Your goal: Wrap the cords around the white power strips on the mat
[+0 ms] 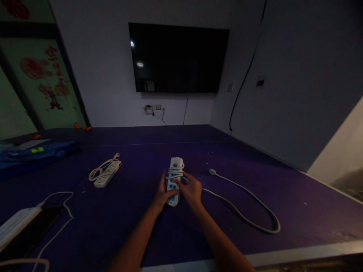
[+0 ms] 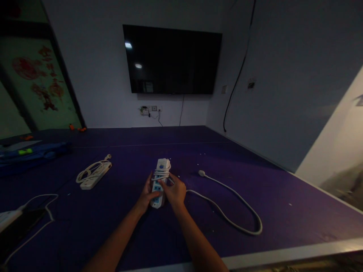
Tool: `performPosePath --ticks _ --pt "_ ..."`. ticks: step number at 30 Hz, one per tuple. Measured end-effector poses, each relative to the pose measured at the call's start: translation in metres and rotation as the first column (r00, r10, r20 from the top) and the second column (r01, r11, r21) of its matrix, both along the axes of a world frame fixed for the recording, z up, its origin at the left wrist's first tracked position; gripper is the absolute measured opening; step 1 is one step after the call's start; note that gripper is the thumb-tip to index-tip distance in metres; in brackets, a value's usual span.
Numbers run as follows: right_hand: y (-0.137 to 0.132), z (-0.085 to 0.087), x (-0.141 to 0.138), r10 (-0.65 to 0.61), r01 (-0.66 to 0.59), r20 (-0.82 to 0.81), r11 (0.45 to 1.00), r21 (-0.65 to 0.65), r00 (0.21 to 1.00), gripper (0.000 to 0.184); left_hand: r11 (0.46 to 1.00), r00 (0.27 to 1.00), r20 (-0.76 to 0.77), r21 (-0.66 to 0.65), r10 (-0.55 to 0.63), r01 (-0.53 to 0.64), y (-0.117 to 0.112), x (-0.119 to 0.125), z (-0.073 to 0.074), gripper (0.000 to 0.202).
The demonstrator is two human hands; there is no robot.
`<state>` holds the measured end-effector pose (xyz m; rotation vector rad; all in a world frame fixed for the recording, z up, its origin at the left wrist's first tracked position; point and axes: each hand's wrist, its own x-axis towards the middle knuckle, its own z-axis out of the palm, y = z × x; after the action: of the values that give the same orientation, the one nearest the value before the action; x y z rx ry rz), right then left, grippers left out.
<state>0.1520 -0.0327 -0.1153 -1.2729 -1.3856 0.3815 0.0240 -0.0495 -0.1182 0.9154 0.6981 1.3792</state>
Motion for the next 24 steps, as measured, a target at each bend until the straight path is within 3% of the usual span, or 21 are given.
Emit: performPosePath --ticks 2,5,7,9,12,14,17,20,24 --pt "-0.001 0.000 0.000 -0.040 0.040 -0.010 0.999 -0.002 0.999 0.047 0.997 0.997 -0.070 0.077 0.020 -0.015 -0.002 0.005 -0.002 0.118" --pt "0.000 0.001 0.001 0.047 -0.046 -0.050 0.999 0.018 0.998 0.046 0.984 0.983 -0.135 0.148 0.123 -0.103 -0.005 0.010 -0.004 0.125" --pt "0.001 0.002 0.003 0.145 -0.141 -0.074 0.989 0.048 0.987 0.046 0.975 0.972 -0.123 0.122 0.198 -0.184 -0.006 0.012 -0.004 0.115" --pt "0.002 0.004 0.007 0.200 -0.195 -0.051 0.977 0.083 0.978 0.041 0.981 0.979 -0.073 0.020 0.192 -0.191 -0.005 0.009 -0.002 0.092" --pt "0.007 0.005 0.017 0.067 -0.073 0.052 0.992 0.104 0.996 0.041 0.987 0.985 0.172 -0.159 -0.008 0.036 -0.003 -0.001 0.004 0.054" --pt "0.011 0.005 0.024 -0.122 0.110 0.149 0.990 0.084 0.981 0.045 0.955 0.901 0.406 -0.176 -0.151 0.240 -0.004 -0.009 0.008 0.045" --pt "0.016 0.002 0.031 -0.281 0.274 0.352 0.959 0.071 0.893 0.040 0.912 0.762 0.597 -0.119 -0.250 0.393 -0.006 -0.018 0.014 0.047" --pt "0.019 -0.002 0.030 -0.265 0.235 0.530 0.964 0.126 0.805 0.028 0.890 0.739 0.593 -0.077 -0.321 0.449 -0.009 -0.019 0.014 0.050" --pt "0.018 -0.004 0.019 -0.041 -0.048 0.599 0.990 0.132 0.800 0.039 0.870 0.764 0.488 -0.022 -0.421 0.493 -0.012 -0.013 0.009 0.051"
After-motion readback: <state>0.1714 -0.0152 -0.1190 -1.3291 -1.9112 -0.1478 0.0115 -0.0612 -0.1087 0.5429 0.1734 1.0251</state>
